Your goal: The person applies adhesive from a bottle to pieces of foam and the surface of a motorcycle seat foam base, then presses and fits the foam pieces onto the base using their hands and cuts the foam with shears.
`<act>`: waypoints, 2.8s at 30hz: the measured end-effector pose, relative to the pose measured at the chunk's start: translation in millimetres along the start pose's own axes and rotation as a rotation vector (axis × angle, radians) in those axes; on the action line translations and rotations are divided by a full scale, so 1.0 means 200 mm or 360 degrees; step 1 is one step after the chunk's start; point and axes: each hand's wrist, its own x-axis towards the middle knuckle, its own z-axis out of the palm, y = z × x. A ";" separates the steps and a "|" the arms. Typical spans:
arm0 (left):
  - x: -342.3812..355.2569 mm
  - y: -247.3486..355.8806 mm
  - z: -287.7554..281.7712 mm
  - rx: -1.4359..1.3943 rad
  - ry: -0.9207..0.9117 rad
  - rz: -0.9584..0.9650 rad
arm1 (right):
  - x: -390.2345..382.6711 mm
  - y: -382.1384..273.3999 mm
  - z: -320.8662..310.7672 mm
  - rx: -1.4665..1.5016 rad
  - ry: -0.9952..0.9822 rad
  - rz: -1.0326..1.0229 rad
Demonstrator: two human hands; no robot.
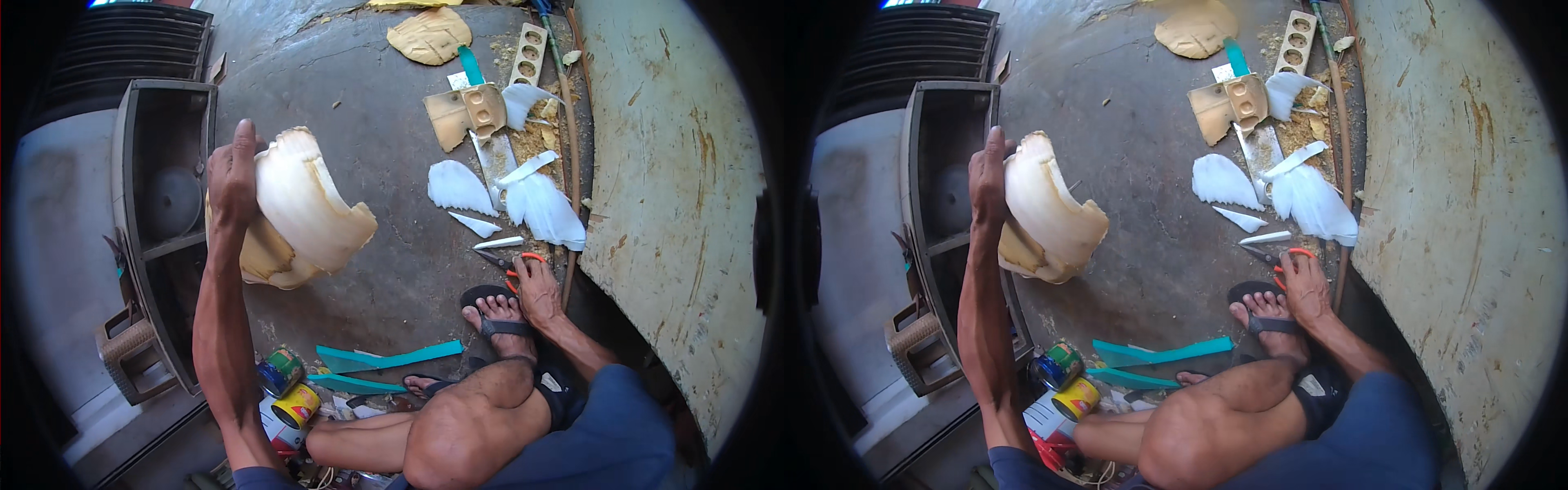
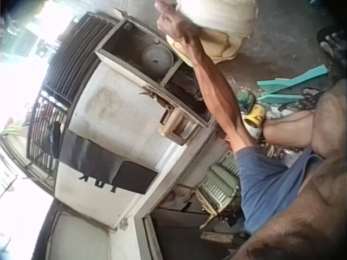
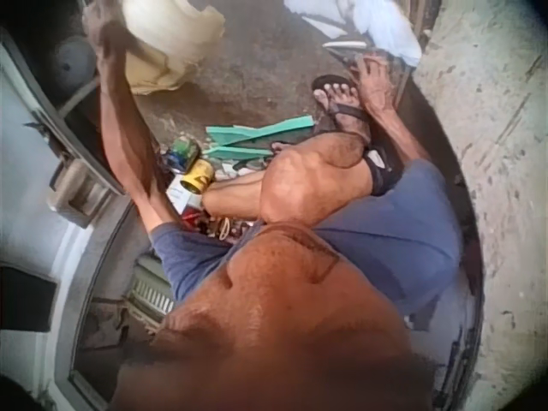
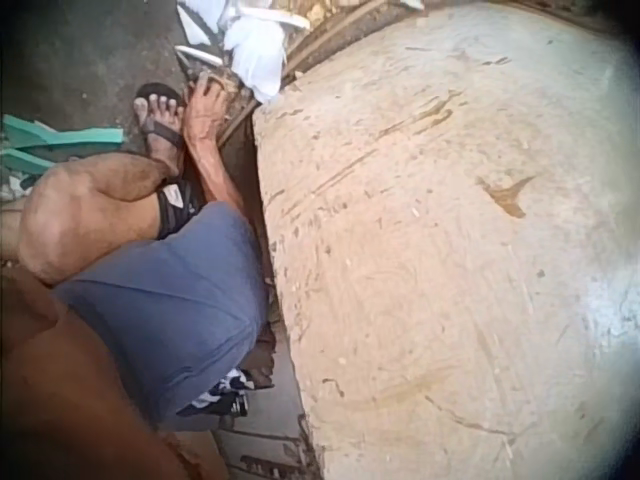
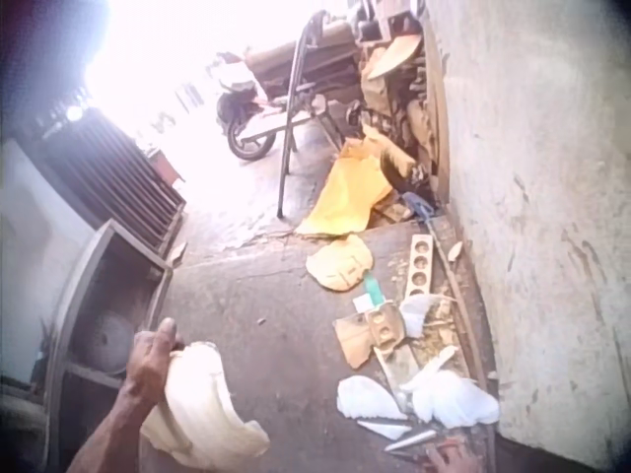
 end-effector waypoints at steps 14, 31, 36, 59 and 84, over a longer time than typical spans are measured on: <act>0.03 0.18 -0.52 -0.0744 0.0104 -0.0162 | 0.57 -1.02 -0.51 0.2006 -0.0084 -0.0367; -0.05 0.30 -0.22 -0.0549 0.0107 0.0057 | 0.60 -0.99 -0.66 0.1583 0.0583 -0.0763; -0.04 0.27 -0.13 -0.0243 0.0161 0.0124 | 0.51 -0.82 -0.69 0.1381 0.0238 -0.0578; -0.33 0.38 0.29 0.0081 0.0059 0.0249 | 0.37 -0.61 -0.78 0.1248 0.0203 -0.0335; -0.74 0.36 0.46 -0.0503 0.0540 0.0598 | 0.14 -0.50 -0.92 0.1035 -0.0112 -0.0287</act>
